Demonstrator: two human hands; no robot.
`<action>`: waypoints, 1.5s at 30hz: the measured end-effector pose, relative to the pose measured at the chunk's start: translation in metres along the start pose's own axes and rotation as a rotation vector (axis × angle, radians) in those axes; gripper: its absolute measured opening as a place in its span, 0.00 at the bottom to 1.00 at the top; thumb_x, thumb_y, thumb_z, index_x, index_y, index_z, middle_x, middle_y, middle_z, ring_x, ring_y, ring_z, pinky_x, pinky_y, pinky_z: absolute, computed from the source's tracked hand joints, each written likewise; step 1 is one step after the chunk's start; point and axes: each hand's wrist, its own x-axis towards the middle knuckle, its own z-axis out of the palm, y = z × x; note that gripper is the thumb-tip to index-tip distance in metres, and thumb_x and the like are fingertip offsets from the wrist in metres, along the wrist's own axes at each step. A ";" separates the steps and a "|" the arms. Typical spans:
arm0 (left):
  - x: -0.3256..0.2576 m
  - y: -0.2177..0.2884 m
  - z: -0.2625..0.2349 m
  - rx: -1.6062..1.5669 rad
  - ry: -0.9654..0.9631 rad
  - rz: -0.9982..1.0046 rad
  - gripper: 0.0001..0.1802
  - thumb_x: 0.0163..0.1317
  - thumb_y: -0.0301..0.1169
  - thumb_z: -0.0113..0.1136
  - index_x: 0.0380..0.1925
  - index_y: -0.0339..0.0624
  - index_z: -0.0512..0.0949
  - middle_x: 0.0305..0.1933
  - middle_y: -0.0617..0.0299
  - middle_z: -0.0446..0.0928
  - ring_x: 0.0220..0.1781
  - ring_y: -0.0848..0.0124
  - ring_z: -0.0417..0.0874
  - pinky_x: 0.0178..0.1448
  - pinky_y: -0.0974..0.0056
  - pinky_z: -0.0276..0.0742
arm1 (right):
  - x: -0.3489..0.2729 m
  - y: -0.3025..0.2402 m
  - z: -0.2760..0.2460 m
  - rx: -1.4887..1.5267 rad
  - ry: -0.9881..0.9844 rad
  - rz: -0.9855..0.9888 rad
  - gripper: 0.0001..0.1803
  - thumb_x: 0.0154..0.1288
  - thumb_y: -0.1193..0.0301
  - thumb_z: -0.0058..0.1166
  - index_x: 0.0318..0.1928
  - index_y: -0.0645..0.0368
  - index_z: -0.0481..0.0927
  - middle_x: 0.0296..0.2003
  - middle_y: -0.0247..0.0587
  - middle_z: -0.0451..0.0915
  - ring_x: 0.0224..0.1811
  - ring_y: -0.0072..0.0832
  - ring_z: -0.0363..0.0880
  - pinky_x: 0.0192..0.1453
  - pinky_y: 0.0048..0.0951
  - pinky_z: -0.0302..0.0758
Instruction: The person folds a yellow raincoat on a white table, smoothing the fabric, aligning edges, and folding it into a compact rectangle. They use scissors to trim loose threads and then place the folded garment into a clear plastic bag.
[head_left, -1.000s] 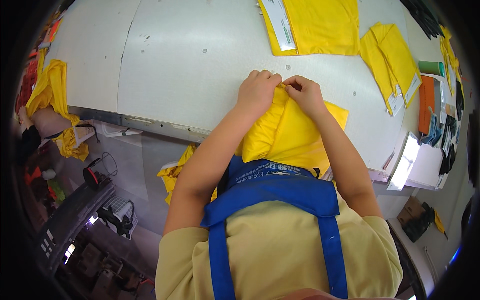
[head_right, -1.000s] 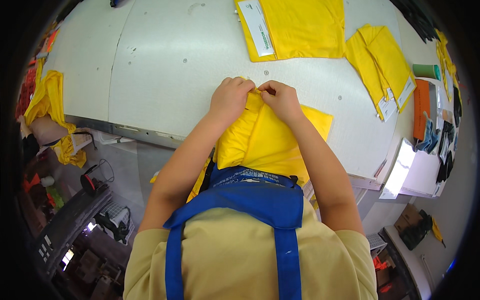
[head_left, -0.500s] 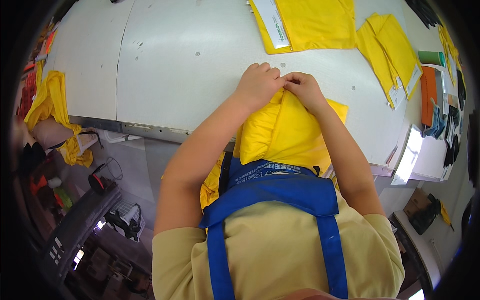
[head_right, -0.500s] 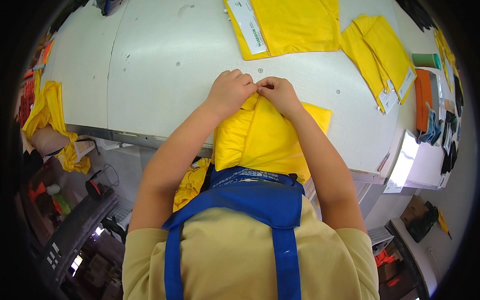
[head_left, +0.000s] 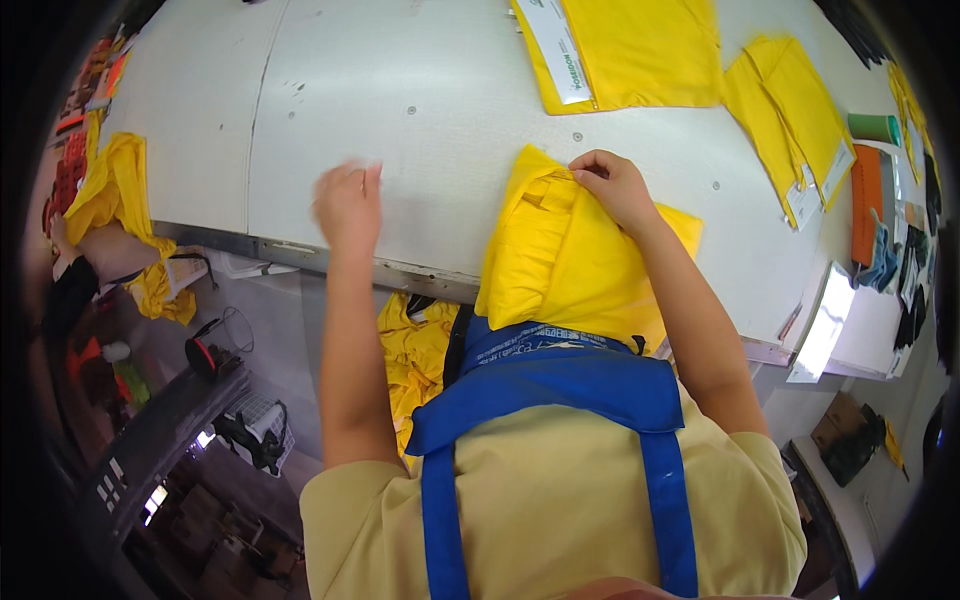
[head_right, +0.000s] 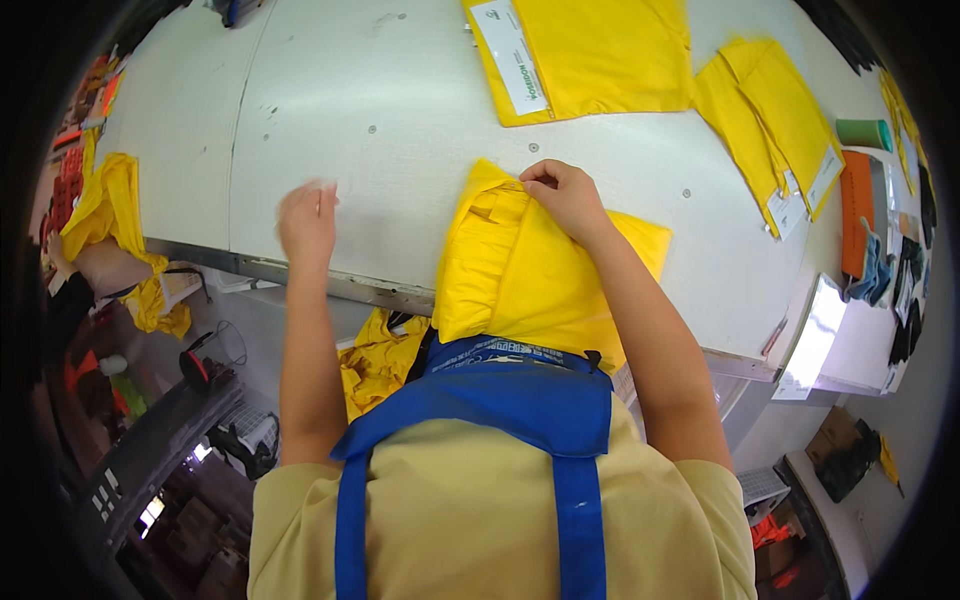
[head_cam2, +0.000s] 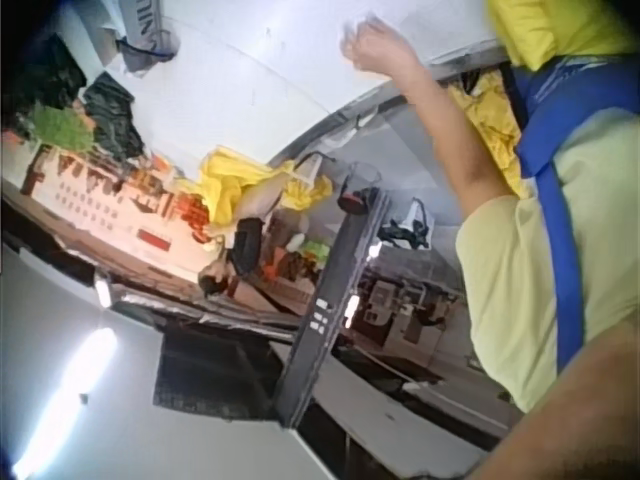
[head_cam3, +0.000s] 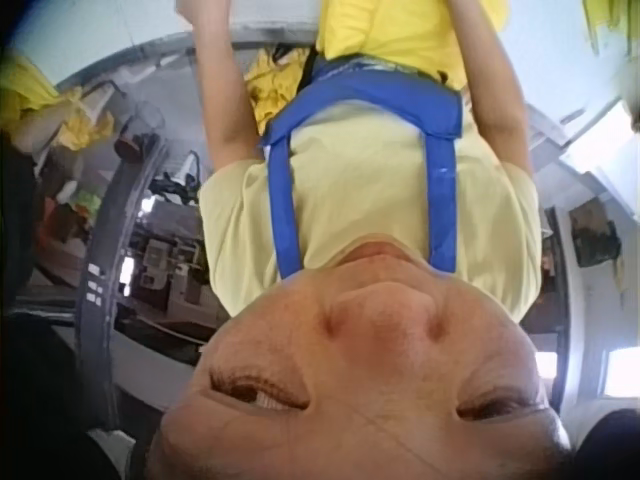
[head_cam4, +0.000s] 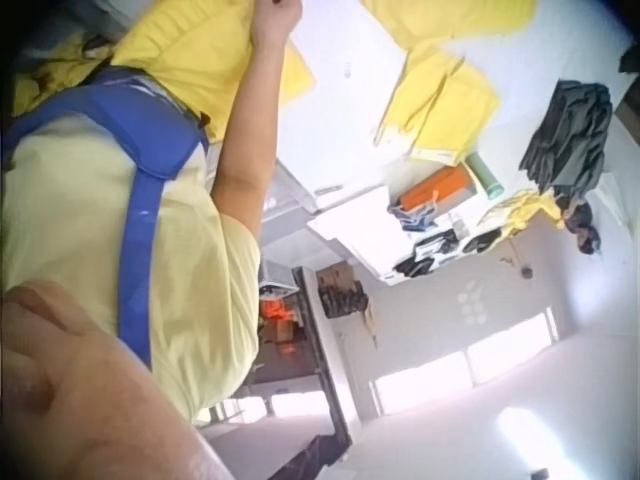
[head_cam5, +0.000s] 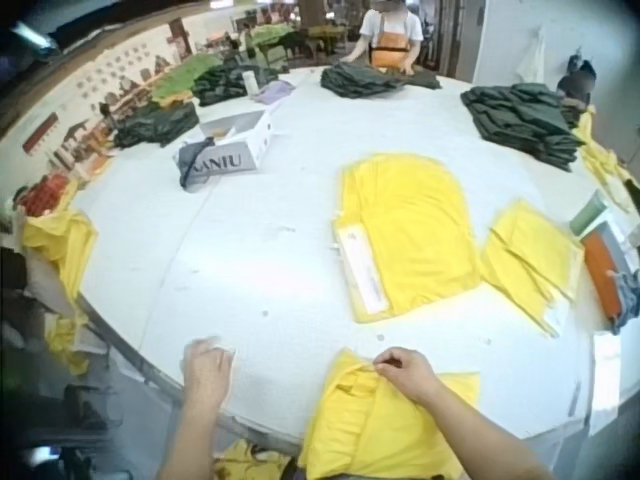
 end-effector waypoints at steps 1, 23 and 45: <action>-0.012 0.001 -0.010 0.102 0.016 -0.008 0.16 0.58 0.34 0.63 0.46 0.41 0.78 0.43 0.55 0.79 0.44 0.65 0.79 0.50 0.59 0.75 | 0.000 -0.001 0.003 -0.015 -0.002 -0.012 0.14 0.61 0.69 0.58 0.46 0.61 0.80 0.38 0.37 0.81 0.42 0.25 0.78 0.50 0.26 0.73; -0.035 0.174 -0.011 -0.655 -0.130 0.377 0.03 0.54 0.26 0.53 0.29 0.41 0.71 0.23 0.54 0.73 0.27 0.51 0.77 0.31 0.52 0.75 | 0.006 -0.013 0.037 -0.578 0.133 -0.204 0.13 0.52 0.69 0.60 0.38 0.58 0.74 0.31 0.47 0.80 0.37 0.42 0.80 0.43 0.36 0.75; -0.108 0.154 -0.044 -0.823 -0.623 -0.238 0.17 0.57 0.31 0.56 0.44 0.40 0.64 0.28 0.41 0.77 0.34 0.42 0.79 0.39 0.46 0.74 | -0.094 -0.003 0.074 -0.976 0.041 -0.784 0.10 0.51 0.63 0.60 0.36 0.44 0.84 0.47 0.32 0.74 0.57 0.35 0.66 0.62 0.42 0.56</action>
